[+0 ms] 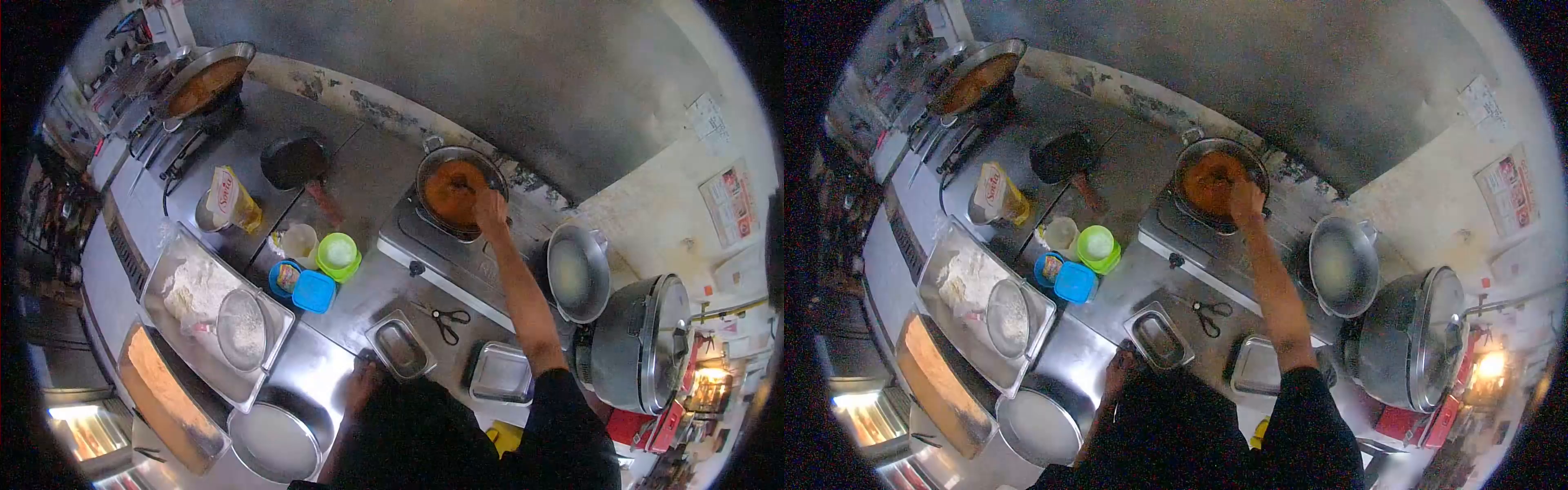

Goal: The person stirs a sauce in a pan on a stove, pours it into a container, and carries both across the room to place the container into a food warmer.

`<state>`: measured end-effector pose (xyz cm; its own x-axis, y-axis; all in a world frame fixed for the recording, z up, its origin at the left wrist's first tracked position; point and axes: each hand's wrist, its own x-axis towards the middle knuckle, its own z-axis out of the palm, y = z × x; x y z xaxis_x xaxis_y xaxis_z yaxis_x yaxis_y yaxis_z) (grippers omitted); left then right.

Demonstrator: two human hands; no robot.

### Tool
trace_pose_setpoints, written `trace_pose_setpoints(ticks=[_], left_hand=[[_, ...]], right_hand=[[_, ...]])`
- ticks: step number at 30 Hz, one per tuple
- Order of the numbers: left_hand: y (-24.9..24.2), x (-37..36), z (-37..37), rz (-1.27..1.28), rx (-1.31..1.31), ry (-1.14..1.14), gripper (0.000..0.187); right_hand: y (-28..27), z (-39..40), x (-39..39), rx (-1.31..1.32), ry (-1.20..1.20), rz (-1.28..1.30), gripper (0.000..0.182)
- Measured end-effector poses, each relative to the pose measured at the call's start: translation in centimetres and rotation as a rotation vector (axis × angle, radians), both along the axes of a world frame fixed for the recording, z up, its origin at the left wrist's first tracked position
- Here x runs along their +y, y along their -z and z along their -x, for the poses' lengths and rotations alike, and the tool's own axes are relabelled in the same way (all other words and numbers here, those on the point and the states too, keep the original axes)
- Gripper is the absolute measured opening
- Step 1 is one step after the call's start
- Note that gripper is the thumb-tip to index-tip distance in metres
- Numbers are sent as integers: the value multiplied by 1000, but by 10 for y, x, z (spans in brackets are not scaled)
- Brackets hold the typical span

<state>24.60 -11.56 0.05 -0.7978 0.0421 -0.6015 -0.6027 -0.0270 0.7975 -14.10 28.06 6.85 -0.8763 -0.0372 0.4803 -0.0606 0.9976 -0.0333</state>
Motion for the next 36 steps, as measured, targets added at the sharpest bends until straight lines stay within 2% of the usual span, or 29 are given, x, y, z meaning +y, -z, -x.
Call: trace_pose_setpoints(ticks=[1,4,7,9,11,13,16,19,22,25,27,28,29,30,32,34,36], left_hand=[[-1,0,1,-9,-33,3,44],[22,0,-3,61,-64,49,40],[-12,6,5,220,159,128,44],[18,10,1,209,231,99,44],[37,13,-2,159,244,72,44],[42,14,-3,95,165,76,44],[34,13,2,95,-80,173,43],[28,20,5,153,104,152,43],[37,27,8,86,258,77,43],[15,22,8,283,236,185,42],[-10,27,15,185,262,121,39],[-16,30,17,135,274,88,37],[4,29,13,96,282,72,36],[40,27,6,58,289,57,35],[48,30,3,-14,262,28,33],[15,31,9,-37,240,10,32],[4,32,11,19,309,16,33]], right_hand=[[16,6,16,69,-53,-43,16],[-31,-33,14,234,-105,-198,15],[-63,-59,12,-97,-12,-76,10],[-54,-74,13,-68,-29,7,10],[-56,-84,11,-153,-25,120,9],[-74,-90,-12,-349,3,266,8],[-67,-81,-39,-286,-42,307,8],[-68,-60,-64,-252,91,217,8],[-23,-24,-37,-59,75,94,11],[-27,-11,-8,-268,96,314,12],[-36,-23,-3,-195,149,174,14],[-37,-30,0,-182,148,223,15],[-37,-38,2,-167,147,273,15],[-32,-46,7,-177,118,445,15],[-35,-61,6,-213,52,481,14],[-64,-77,-17,-263,-23,216,14],[-80,-77,-47,-287,-3,251,12]])
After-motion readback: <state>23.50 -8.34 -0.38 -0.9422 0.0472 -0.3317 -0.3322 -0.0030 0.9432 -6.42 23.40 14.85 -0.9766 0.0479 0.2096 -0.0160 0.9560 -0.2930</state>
